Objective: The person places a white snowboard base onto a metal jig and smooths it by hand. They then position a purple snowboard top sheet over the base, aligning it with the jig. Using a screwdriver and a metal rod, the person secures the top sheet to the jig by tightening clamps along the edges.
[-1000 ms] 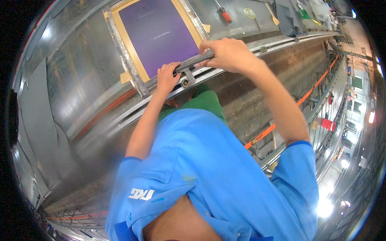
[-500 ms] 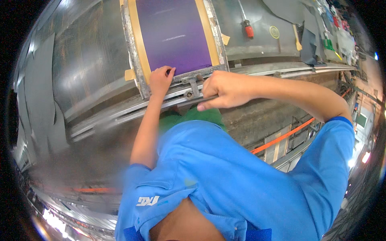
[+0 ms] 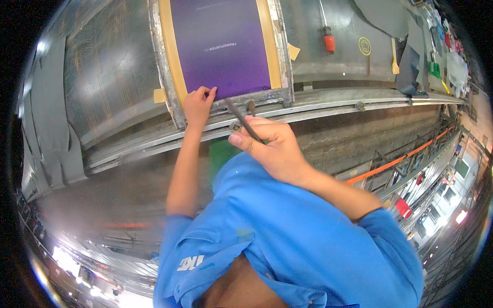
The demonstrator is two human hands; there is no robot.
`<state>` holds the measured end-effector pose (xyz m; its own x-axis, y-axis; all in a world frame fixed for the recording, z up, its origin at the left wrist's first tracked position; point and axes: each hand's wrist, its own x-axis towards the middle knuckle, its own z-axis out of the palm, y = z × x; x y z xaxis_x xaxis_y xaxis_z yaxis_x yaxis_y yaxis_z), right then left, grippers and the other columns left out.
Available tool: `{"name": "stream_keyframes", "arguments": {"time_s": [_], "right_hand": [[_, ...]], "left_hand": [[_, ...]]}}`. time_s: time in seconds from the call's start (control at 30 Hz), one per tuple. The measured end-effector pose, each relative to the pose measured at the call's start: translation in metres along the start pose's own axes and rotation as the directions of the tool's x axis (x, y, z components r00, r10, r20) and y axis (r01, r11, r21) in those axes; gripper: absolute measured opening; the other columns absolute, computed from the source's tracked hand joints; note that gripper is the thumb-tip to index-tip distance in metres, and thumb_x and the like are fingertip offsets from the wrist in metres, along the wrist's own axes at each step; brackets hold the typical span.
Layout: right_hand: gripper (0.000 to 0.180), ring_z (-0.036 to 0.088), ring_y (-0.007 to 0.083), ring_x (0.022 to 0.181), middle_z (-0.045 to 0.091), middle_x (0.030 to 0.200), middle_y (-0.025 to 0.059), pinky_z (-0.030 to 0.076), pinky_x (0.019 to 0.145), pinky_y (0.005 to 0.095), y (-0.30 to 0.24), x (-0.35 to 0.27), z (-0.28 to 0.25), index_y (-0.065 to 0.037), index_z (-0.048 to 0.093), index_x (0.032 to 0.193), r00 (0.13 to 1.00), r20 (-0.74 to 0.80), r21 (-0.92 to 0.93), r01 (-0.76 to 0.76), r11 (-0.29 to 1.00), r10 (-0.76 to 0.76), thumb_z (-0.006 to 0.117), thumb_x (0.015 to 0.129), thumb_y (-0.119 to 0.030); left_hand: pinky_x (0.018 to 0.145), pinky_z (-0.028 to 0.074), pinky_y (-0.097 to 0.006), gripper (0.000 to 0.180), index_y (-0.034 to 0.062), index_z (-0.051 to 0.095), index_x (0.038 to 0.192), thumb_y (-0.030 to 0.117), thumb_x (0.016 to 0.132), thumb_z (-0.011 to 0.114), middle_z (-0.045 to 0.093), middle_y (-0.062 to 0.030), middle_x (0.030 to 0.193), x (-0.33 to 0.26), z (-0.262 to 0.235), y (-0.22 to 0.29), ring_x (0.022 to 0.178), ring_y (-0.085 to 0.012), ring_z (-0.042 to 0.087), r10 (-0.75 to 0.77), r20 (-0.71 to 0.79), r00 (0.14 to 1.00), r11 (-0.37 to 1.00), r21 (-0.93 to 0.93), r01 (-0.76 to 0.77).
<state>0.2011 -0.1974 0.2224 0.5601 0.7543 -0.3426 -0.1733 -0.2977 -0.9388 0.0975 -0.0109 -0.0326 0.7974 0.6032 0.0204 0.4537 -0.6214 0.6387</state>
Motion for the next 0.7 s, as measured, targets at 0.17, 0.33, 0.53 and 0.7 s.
{"name": "stream_keyframes", "arguments": {"time_s": [0.17,0.33,0.53,0.7], "right_hand": [[0.031,0.054,0.0100,0.078,0.059,0.076,0.0010,0.045,0.104,0.0377,0.012,-0.007,0.016,0.002,0.071,0.085,0.944,-0.323,0.272,0.021,0.962,0.071,0.070,0.100,-0.025],[0.038,0.053,0.0125,0.078,0.053,0.069,-0.0003,0.045,0.088,0.0348,0.007,0.000,0.034,-0.003,0.064,0.076,0.856,-0.510,0.407,0.154,0.900,0.084,0.066,0.103,-0.029],[0.043,0.049,0.0139,0.065,0.053,0.067,0.0014,0.041,0.071,0.0338,-0.030,-0.017,0.022,-0.005,0.054,0.066,0.973,-0.205,-0.075,-0.127,0.989,0.109,0.063,0.102,-0.026],[0.038,0.043,0.0163,0.068,0.050,0.072,0.0028,0.032,0.063,0.0346,-0.063,-0.058,-0.015,-0.006,0.051,0.073,0.941,-0.336,0.007,0.027,1.000,-0.023,0.073,0.091,-0.031]], "left_hand": [[0.060,0.044,-0.042,0.029,0.0098,0.068,0.073,0.033,0.088,0.077,0.060,-0.0065,0.059,-0.001,-0.003,-0.001,0.060,-0.0273,0.059,-0.004,0.043,0.999,0.999,-0.047,0.006],[0.060,0.044,-0.044,0.029,0.0098,0.067,0.072,0.031,0.089,0.076,0.061,-0.0069,0.059,0.007,-0.004,-0.002,0.061,-0.0287,0.060,0.061,0.039,0.997,0.993,-0.099,-0.056],[0.063,0.044,-0.046,0.027,0.0107,0.068,0.076,0.032,0.090,0.074,0.062,-0.0055,0.060,0.007,-0.005,-0.009,0.064,-0.0298,0.061,0.064,0.138,0.988,0.989,-0.139,-0.044],[0.083,0.045,-0.045,0.025,0.0128,0.072,0.096,0.037,0.090,0.075,0.070,-0.0071,0.091,0.042,-0.024,0.015,0.089,-0.0278,0.064,0.234,0.250,0.940,0.972,-0.046,-0.230]]}}
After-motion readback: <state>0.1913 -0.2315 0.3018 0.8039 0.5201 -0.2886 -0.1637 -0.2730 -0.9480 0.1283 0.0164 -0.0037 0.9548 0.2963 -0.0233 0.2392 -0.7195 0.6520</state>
